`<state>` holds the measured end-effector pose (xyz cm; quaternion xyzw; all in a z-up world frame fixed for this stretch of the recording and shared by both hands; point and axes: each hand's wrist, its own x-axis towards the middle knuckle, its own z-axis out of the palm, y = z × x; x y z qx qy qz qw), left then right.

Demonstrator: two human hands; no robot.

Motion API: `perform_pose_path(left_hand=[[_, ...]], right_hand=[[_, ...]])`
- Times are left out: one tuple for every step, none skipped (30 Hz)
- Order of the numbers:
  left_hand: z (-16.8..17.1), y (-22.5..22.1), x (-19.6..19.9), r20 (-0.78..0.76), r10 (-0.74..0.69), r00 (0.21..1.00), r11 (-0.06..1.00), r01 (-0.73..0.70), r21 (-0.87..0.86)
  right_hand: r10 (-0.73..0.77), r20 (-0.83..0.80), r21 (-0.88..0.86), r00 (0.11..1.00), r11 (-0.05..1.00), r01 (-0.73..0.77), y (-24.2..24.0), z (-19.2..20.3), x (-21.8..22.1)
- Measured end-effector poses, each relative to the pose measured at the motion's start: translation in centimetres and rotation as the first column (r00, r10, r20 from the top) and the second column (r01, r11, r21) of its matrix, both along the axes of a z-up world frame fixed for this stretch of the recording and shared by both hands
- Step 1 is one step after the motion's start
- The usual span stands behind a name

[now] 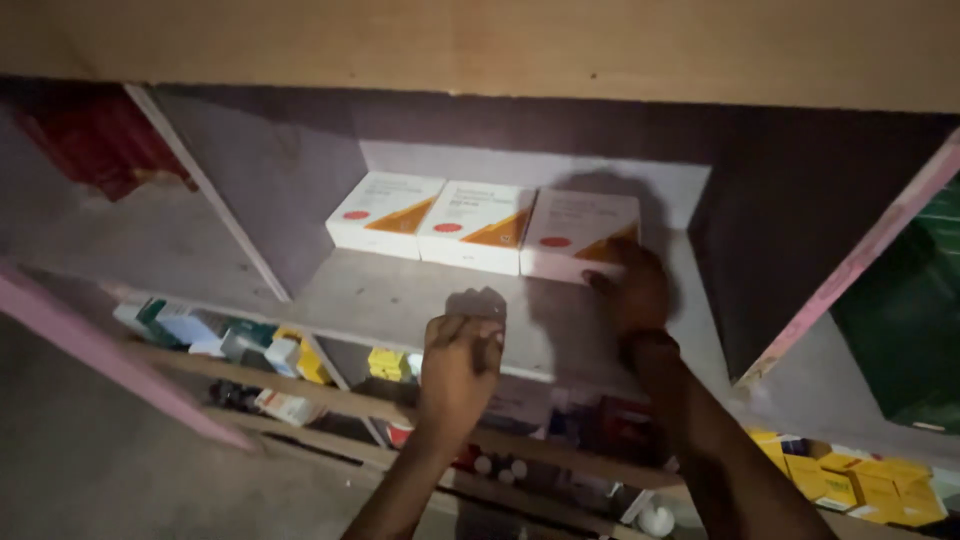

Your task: The person restocks medicine boxes by picking them up from a table by hand and placing them onto shelves.

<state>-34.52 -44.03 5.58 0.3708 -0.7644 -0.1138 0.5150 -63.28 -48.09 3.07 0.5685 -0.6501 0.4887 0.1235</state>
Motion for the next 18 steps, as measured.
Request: perform_pose_path(left_hand=[[-0.1, 0.7, 0.4, -0.004, 0.018, 1.000, 0.999, -0.017, 0.034], [-0.2, 1.3, 0.8, -0.008, 0.035, 0.999, 0.997, -0.035, 0.068], [-0.6, 2.2, 1.3, -0.011, 0.059, 0.998, 0.992, -0.057, 0.110], [-0.9, 3.0, 2.0, -0.040, 0.050, 0.998, 0.995, -0.047, 0.089], [-1.1, 3.5, 2.9, -0.075, 0.041, 0.996, 0.997, -0.037, 0.061], [-1.3, 4.0, 3.9, -0.108, 0.032, 0.994, 0.999, -0.029, 0.031], [-1.7, 5.0, 5.0, -0.167, 0.049, 0.985, 0.995, -0.034, 0.092], [-2.0, 6.0, 6.2, -0.225, 0.070, 0.972, 0.988, -0.037, 0.151], [-2.1, 7.0, 7.4, -0.281, 0.099, 0.955, 0.978, -0.041, 0.205], [-2.1, 8.2, 8.7, -0.322, 0.154, 0.934, 0.957, -0.060, 0.283], [-1.9, 9.2, 10.2, -0.359, 0.210, 0.909, 0.932, -0.075, 0.354], [-1.8, 10.4, 11.6, -0.393, 0.267, 0.880, 0.902, -0.085, 0.422], [-1.6, 11.7, 13.2, -0.410, 0.294, 0.863, 0.897, -0.101, 0.431], [-1.5, 13.1, 14.9, -0.426, 0.321, 0.846, 0.891, -0.116, 0.440], [-1.3, 14.7, 16.5, -0.443, 0.349, 0.826, 0.885, -0.134, 0.446], [-1.2, 16.3, 18.0, -0.433, 0.379, 0.817, 0.885, -0.184, 0.427], [-1.1, 17.8, 19.6, -0.423, 0.410, 0.808, 0.884, -0.238, 0.404], [-1.1, 19.4, 21.1, -0.412, 0.442, 0.797, 0.878, -0.290, 0.380]], right_hand=[[-0.056, -0.051, -0.046, 0.997, 0.997, 0.054, 0.5, 0.4, 0.9], [-0.113, -0.098, -0.096, 0.989, 0.990, 0.103, 1.4, 1.0, 1.9], [-0.163, -0.143, -0.140, 0.976, 0.980, 0.143, 2.5, 1.5, 3.2], [-0.126, -0.136, -0.213, 0.983, 0.972, 0.095, 3.8, 2.0, 4.8], [-0.088, -0.134, -0.291, 0.987, 0.956, 0.045, 5.0, 2.5, 6.5], [-0.048, -0.134, -0.368, 0.990, 0.930, -0.004, 5.8, 3.1, 8.3], [0.133, 0.098, -0.318, 0.986, 0.943, -0.096, 6.1, 3.4, 9.9], [0.287, 0.331, -0.280, 0.899, 0.940, -0.197, 6.4, 3.6, 11.4], [0.400, 0.549, -0.260, 0.734, 0.916, -0.305, 6.6, 3.6, 12.9], [0.529, 0.534, -0.323, 0.659, 0.849, -0.419, 7.2, 3.4, 14.6], [0.647, 0.512, -0.388, 0.565, 0.761, -0.520, 7.7, 3.0, 16.4], [0.749, 0.482, -0.450, 0.454, 0.656, -0.605, 8.3, 2.8, 18.2], [0.738, 0.544, -0.393, 0.399, 0.644, -0.656, 9.1, 2.6, 20.0], [0.718, 0.603, -0.334, 0.348, 0.623, -0.707, 10.1, 2.6, 21.8], [0.691, 0.659, -0.277, 0.298, 0.591, -0.758, 11.2, 2.8, 23.8], [0.673, 0.700, -0.259, 0.239, 0.551, -0.793, 12.3, 3.0, 26.0], [0.652, 0.737, -0.245, 0.180, 0.505, -0.827, 13.5, 3.0, 28.4], [0.624, 0.772, -0.232, 0.123, 0.457, -0.859, 14.6, 3.0, 30.6]])
